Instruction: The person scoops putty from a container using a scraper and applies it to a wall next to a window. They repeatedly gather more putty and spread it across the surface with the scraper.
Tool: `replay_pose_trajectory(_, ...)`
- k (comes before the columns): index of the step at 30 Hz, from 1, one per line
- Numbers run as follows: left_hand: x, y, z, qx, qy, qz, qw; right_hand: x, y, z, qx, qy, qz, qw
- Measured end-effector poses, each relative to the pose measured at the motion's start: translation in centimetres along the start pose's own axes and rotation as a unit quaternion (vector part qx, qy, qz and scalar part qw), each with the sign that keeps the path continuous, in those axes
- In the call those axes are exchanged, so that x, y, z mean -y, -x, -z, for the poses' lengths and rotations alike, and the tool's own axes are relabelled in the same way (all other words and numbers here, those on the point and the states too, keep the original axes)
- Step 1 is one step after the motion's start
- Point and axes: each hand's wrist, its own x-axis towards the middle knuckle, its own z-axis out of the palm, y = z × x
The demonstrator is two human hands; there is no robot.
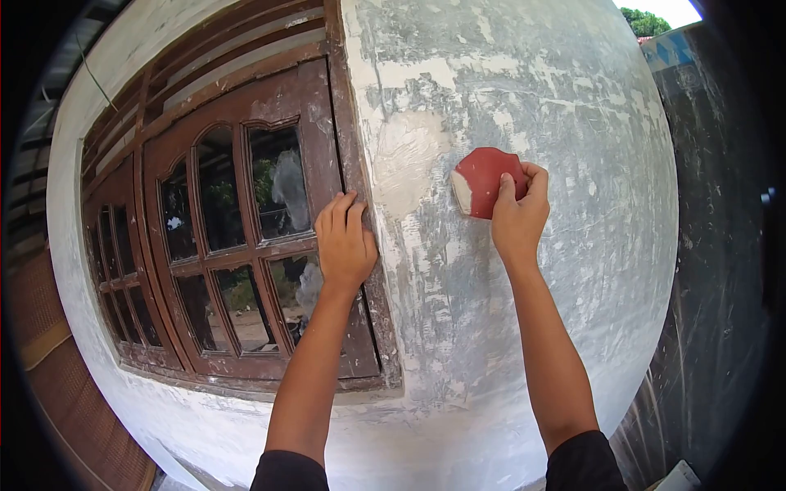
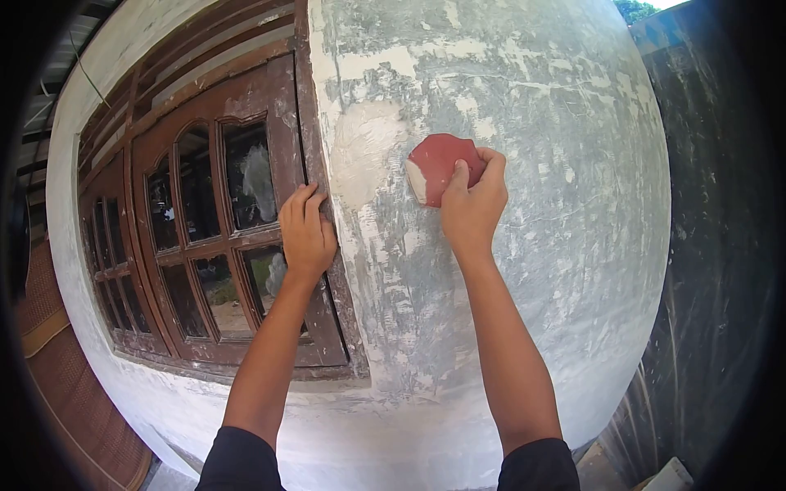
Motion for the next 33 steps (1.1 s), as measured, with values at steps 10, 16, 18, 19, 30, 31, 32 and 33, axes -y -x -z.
replay_pose_trajectory(10,-7.8,1.3,2.9,-0.061,0.134,0.099,0.984,-2.0,2.5,6.9,0.144,-0.059,-0.109,0.982)
replay_pose_trajectory(16,-20.6,4.6,1.4,-0.007,0.277,0.067,0.959,-4.7,3.8,15.3,0.133,-0.031,-0.202,0.970)
replay_pose_trajectory(18,-24.6,6.1,0.4,0.012,0.320,0.079,0.944,-5.7,4.2,19.1,0.120,-0.014,-0.223,0.967)
replay_pose_trajectory(19,-26.6,6.8,-0.1,0.025,0.352,0.086,0.932,-6.2,4.2,21.0,0.113,-0.010,-0.239,0.964)
replay_pose_trajectory(30,-47.9,15.8,-1.9,0.183,0.501,0.213,0.819,-8.4,6.0,44.3,0.007,0.122,-0.324,0.938)
replay_pose_trajectory(31,-49.6,16.4,-1.7,0.188,0.512,0.216,0.810,-8.0,6.1,45.9,-0.009,0.130,-0.334,0.934)
replay_pose_trajectory(32,-51.2,17.0,-1.4,0.205,0.520,0.219,0.800,-7.3,6.1,47.4,-0.027,0.140,-0.337,0.931)
replay_pose_trajectory(33,-52.7,17.5,-1.1,0.222,0.528,0.221,0.789,-7.0,6.2,49.0,-0.037,0.154,-0.339,0.927)
